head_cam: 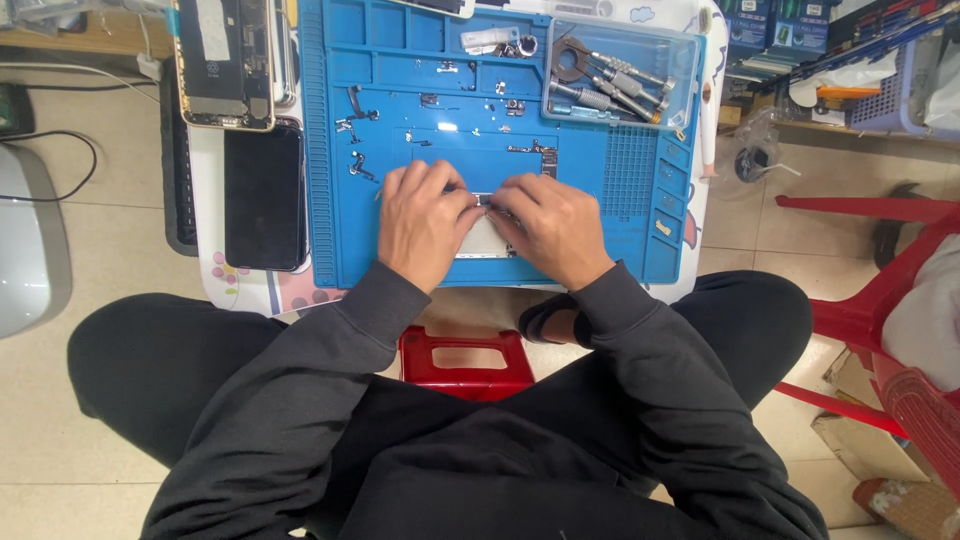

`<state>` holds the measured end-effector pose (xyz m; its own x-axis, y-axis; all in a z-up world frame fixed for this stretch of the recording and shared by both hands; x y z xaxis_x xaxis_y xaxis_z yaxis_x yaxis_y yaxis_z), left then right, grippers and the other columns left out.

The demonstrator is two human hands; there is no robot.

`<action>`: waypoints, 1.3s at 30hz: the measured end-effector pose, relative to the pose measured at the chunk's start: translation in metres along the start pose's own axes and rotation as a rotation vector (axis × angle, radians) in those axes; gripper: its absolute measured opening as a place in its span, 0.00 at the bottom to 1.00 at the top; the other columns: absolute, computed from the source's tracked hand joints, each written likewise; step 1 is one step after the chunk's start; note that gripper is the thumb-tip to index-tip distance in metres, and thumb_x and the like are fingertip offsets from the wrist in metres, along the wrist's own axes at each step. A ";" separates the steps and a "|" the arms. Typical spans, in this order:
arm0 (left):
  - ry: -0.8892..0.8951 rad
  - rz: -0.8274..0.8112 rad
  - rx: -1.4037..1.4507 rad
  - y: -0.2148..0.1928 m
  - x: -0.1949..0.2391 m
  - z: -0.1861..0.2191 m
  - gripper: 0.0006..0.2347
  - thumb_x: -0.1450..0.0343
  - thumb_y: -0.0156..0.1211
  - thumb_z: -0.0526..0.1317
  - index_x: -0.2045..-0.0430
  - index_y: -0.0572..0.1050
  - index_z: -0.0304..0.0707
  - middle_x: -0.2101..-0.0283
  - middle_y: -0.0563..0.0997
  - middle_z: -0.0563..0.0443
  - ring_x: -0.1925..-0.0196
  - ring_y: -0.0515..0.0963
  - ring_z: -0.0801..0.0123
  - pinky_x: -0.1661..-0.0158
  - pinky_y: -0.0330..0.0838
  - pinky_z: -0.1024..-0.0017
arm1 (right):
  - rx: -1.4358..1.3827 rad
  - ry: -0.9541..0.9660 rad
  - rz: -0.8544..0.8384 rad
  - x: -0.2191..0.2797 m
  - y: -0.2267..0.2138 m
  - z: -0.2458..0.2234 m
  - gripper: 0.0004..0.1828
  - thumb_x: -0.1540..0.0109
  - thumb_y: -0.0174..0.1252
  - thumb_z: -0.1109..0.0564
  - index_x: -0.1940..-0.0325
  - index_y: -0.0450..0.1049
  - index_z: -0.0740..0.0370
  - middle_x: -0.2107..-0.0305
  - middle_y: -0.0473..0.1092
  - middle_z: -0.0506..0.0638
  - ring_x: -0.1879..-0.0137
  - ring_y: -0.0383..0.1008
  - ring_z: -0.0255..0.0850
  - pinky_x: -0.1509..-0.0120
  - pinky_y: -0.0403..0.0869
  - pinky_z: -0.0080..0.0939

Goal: The person is repairing a disassembled smartphone on a blue work mat. They use tweezers to handle small components and a screwdriver to tighten screws on the phone's internal frame.

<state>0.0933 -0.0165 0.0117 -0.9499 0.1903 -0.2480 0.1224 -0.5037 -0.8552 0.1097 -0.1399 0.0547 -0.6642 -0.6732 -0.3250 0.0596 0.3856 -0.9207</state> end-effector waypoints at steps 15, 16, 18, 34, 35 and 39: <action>0.044 -0.078 -0.033 0.000 -0.004 -0.001 0.05 0.29 0.72 0.43 0.69 0.84 0.44 0.63 0.75 0.56 0.57 0.76 0.68 0.44 0.67 0.59 | -0.040 0.025 -0.026 -0.011 -0.005 -0.002 0.05 0.36 0.70 0.54 0.56 0.84 0.50 0.63 0.76 0.42 0.63 0.79 0.37 0.61 0.79 0.35; 0.050 -0.086 -0.042 -0.001 -0.004 0.002 0.04 0.29 0.72 0.42 0.68 0.84 0.44 0.62 0.75 0.55 0.57 0.77 0.68 0.44 0.68 0.59 | -0.061 0.038 -0.028 -0.011 -0.007 -0.002 0.04 0.36 0.69 0.55 0.56 0.84 0.50 0.63 0.76 0.42 0.63 0.80 0.38 0.61 0.79 0.35; 0.059 -0.084 -0.046 -0.001 -0.002 0.005 0.07 0.32 0.74 0.44 0.67 0.84 0.44 0.62 0.75 0.55 0.56 0.77 0.66 0.44 0.68 0.57 | -0.066 0.039 -0.031 -0.010 -0.008 -0.001 0.04 0.36 0.70 0.55 0.57 0.85 0.51 0.64 0.76 0.43 0.63 0.79 0.39 0.61 0.79 0.36; 0.113 -0.068 -0.112 -0.001 -0.006 0.007 0.00 0.29 0.71 0.39 0.68 0.86 0.47 0.63 0.78 0.55 0.59 0.79 0.67 0.46 0.71 0.59 | 0.200 -0.020 -0.058 -0.004 0.016 -0.003 0.08 0.37 0.66 0.46 0.59 0.82 0.49 0.65 0.73 0.40 0.71 0.74 0.30 0.69 0.73 0.26; 0.115 -0.068 -0.112 0.000 -0.006 0.007 0.00 0.29 0.71 0.39 0.68 0.86 0.47 0.63 0.78 0.55 0.59 0.79 0.67 0.46 0.71 0.59 | 0.201 -0.019 -0.057 -0.004 0.015 -0.002 0.08 0.37 0.66 0.46 0.59 0.82 0.49 0.65 0.73 0.40 0.71 0.74 0.30 0.69 0.73 0.26; 0.110 -0.108 -0.120 0.002 -0.007 0.007 0.01 0.28 0.69 0.39 0.68 0.86 0.50 0.62 0.77 0.56 0.57 0.79 0.68 0.48 0.72 0.62 | 0.330 -0.124 -0.130 -0.002 0.023 -0.006 0.09 0.38 0.68 0.48 0.60 0.80 0.52 0.68 0.73 0.42 0.78 0.71 0.28 0.73 0.71 0.26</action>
<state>0.0980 -0.0247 0.0148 -0.9230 0.3319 -0.1946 0.0612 -0.3727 -0.9259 0.1082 -0.1255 0.0352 -0.5879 -0.7823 -0.2060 0.2314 0.0814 -0.9694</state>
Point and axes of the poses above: each hand's wrist, its own x-axis away from the middle knuckle, its own y-axis out of the palm, z = x × y, the point moved 9 cm from there along -x, towards the middle knuckle
